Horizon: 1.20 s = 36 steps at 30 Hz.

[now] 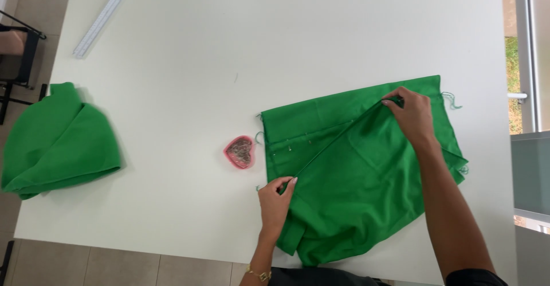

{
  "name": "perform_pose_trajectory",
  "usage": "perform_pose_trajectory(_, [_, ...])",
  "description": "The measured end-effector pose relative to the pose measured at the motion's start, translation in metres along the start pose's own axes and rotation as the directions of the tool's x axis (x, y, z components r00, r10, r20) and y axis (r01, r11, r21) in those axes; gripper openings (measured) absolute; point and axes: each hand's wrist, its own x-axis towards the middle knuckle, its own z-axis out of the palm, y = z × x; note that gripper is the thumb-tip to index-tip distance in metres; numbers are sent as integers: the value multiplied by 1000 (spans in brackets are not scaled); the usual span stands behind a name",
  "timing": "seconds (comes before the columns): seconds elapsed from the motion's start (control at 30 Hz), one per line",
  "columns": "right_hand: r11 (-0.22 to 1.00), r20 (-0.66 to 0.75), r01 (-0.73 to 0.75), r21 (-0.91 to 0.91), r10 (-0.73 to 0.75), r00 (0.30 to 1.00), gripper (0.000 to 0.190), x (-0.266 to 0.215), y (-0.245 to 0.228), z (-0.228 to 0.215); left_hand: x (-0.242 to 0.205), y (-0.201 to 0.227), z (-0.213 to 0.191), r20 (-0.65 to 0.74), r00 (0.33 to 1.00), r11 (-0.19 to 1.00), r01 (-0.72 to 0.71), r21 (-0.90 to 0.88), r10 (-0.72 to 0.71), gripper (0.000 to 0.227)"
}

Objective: The person is pinning a fold in a piece of green fabric on a white table to prepare it for sewing.

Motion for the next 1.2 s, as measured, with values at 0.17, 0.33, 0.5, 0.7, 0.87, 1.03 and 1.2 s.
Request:
perform_pose_trajectory(0.17, [941, -124, 104, -321, -151, 981, 23, 2, -17, 79, 10, -21, -8, -43, 990, 979, -126, 159, 135, 15])
perform_pose_trajectory(0.33, [854, -73, 519, -35, -520, 851, 22, -53, -168, 159, 17, -36, -10, -10, 988, 983, -153, 98, 155, 13])
perform_pose_trajectory(0.5, [604, 224, 761, -238, -728, 648, 33, -82, -217, 256, 25, -64, -5, 14, 986, 986, -167, -20, 167, 33])
perform_pose_trajectory(0.7, [632, 373, 711, -309, -607, 702, 37, -84, -230, 277, 28, -69, -5, 80, 984, 986, -155, -61, 160, 53])
perform_pose_trajectory(0.87, [664, 354, 703, -253, -613, 706, 27, -82, -221, 289, 27, -51, -21, 122, 982, 987, -130, -95, 142, 52])
perform_pose_trajectory(1.03, [784, 302, 617, -60, -575, 760, 22, -84, -227, 268, 29, -37, -31, 163, 978, 987, -111, -114, 129, 52])
perform_pose_trajectory(1.2, [907, 294, 372, 197, -416, 860, 22, -92, -245, 238, 30, -32, -32, 184, 977, 992, -94, -82, 108, 53])
